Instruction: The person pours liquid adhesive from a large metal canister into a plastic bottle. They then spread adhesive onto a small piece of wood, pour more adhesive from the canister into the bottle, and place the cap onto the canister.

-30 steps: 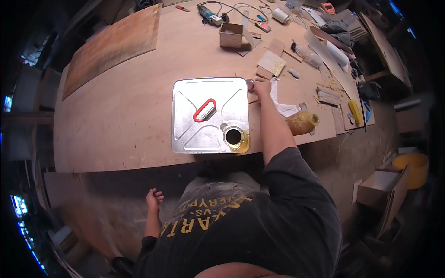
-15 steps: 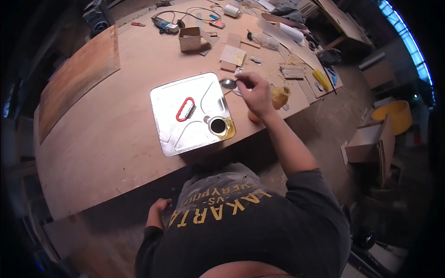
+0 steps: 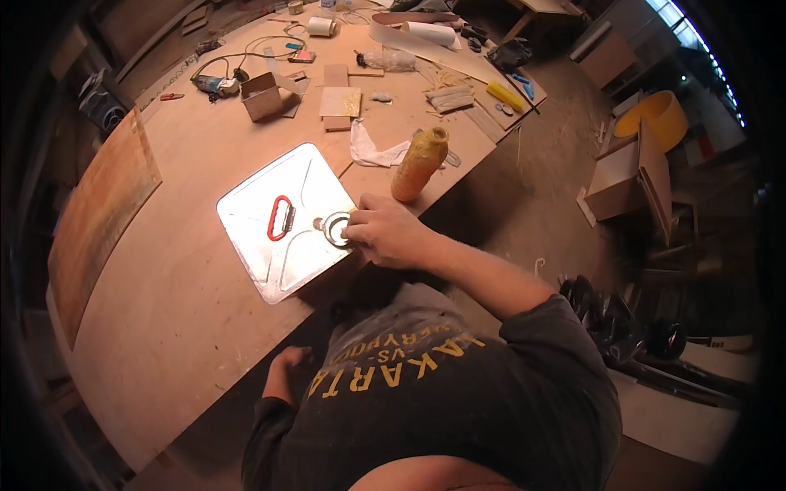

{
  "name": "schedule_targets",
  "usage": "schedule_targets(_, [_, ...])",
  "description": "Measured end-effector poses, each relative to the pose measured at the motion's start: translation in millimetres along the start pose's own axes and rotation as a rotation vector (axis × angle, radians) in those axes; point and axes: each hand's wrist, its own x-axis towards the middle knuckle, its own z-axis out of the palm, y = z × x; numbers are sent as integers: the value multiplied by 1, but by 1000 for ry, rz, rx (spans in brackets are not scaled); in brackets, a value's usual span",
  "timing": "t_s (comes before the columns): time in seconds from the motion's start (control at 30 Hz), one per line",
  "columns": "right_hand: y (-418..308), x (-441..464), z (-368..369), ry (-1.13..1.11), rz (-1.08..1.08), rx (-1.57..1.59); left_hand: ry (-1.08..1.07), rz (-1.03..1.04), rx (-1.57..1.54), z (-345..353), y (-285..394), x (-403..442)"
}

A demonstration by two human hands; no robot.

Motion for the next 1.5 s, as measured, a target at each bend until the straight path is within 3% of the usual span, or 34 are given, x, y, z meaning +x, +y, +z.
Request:
schedule_targets(0.17, [-10,12,-10,-162,5,-23,21,-18,82,-1,-13,12])
schedule_targets(0.2, [-12,15,-14,-242,11,-41,63,-58,75,6,15,-29])
schedule_targets(0.27, [-11,15,-15,-330,6,-67,16,103,164,9,-16,-3])
schedule_targets(0.43, [-8,10,-9,-391,-20,-78,41,205,190,31,-43,19])
schedule_targets(0.67, [13,3,-25,-220,-207,-20,206,258,-2,111,-26,6])
schedule_targets(0.8, [50,-40,-63,103,-417,300,632,292,-7,160,8,30])
schedule_targets(0.83, [65,-57,-68,165,-450,415,775,181,-296,171,30,14])
schedule_targets(0.87, [76,-74,-74,195,-421,488,948,115,-607,185,68,-18])
schedule_targets(0.93, [107,-109,-77,243,-352,592,1329,171,-588,177,80,-34])
schedule_targets(0.97, [125,-127,-70,262,-314,620,1425,189,-773,170,100,-61])
schedule_targets(1.03, [155,-173,-33,209,60,812,1658,237,-860,137,105,-92])
schedule_targets(1.07, [173,-193,-8,144,224,876,1888,263,-742,125,125,-121])
schedule_targets(1.1, [193,-214,21,80,392,932,1919,329,-735,112,148,-154])
schedule_targets(1.2, [239,-281,105,-151,662,704,1894,651,-552,66,214,-226])
schedule_targets(1.33, [260,-355,180,-326,808,450,1550,954,8,-7,304,-243])
schedule_targets(1.37, [264,-376,196,-318,842,392,1553,930,136,-18,322,-236])
schedule_targets(1.4, [273,-405,214,-279,792,292,1584,713,500,-33,331,-226])
schedule_targets(1.43, [280,-428,225,-234,745,195,1582,723,533,-32,342,-227])
schedule_targets(1.5, [237,-456,193,-197,1189,225,1336,691,485,-47,356,-241])
